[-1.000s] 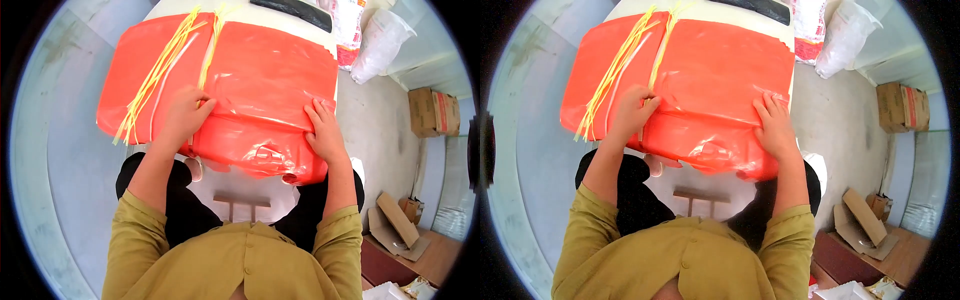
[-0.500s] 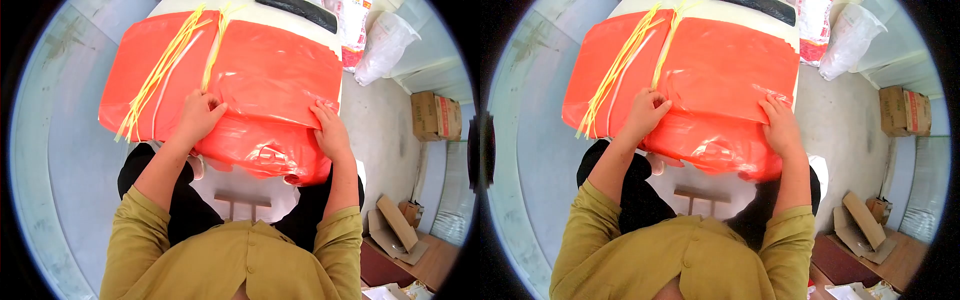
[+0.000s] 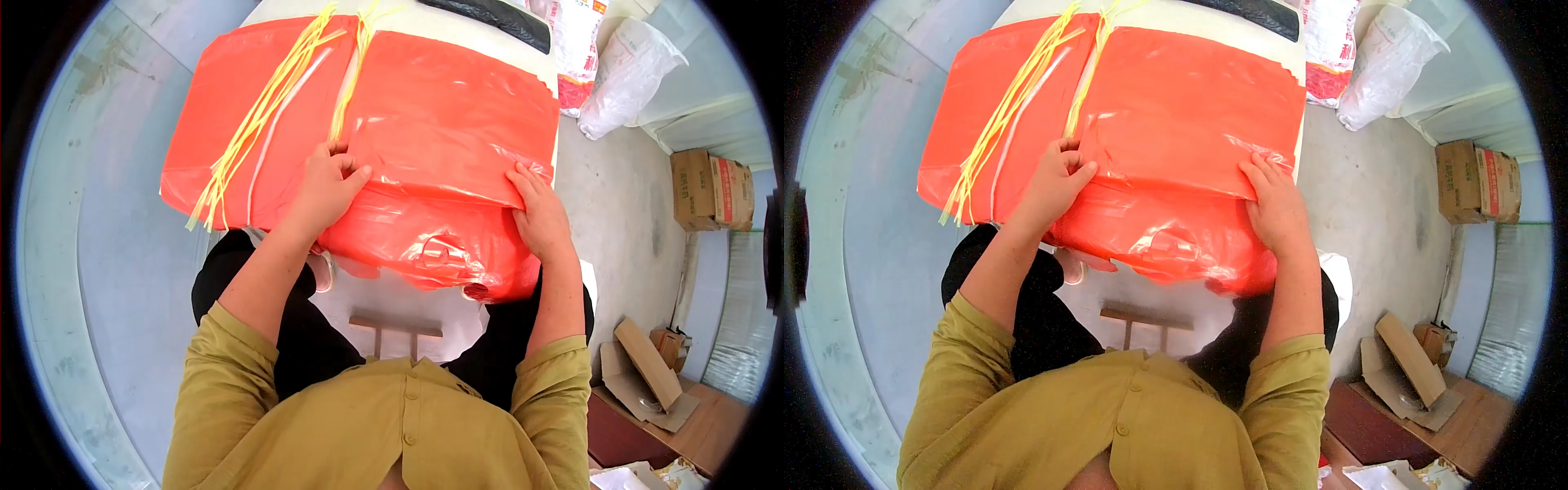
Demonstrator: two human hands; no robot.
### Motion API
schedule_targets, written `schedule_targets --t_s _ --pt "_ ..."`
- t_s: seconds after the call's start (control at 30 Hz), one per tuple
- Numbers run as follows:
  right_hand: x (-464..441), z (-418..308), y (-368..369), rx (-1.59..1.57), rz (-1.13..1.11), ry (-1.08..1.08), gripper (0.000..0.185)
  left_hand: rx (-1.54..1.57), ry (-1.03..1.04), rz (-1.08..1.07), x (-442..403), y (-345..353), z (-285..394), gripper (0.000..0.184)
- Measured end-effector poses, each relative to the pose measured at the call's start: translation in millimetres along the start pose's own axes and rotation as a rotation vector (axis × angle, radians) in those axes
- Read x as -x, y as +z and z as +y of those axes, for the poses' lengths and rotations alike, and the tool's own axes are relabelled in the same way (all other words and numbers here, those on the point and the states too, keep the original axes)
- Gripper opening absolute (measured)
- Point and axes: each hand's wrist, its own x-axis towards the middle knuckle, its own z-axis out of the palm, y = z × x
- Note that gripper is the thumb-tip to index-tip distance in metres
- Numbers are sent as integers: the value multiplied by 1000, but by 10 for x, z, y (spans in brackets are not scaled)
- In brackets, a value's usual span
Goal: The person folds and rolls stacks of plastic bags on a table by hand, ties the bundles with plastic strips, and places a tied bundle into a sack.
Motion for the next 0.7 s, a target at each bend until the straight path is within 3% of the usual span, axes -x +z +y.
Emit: schedule_targets --t_s 0.1,0.2,0.3,0.4,0.5,0.6,0.7 --pt "3 44 47 29 26 -22 59 49 58 44 -16 -6 -59 24" --pt "16 80 81 8 33 -18 63 214 -109 -50 1 -164 93 22" --pt "6 52 74 5 20 -4 66 -74 55 -44 9 -180 74 25" --pt "13 53 93 16 29 -8 68 -396 303 237 129 -142 270 47" --pt "28 60 132 52 46 -18 68 -434 711 112 116 2 431 62" --pt "35 60 150 90 36 -19 67 -466 625 -224 56 179 481 71" --pt "55 81 151 102 39 -24 65 -657 450 32 -173 201 312 64"
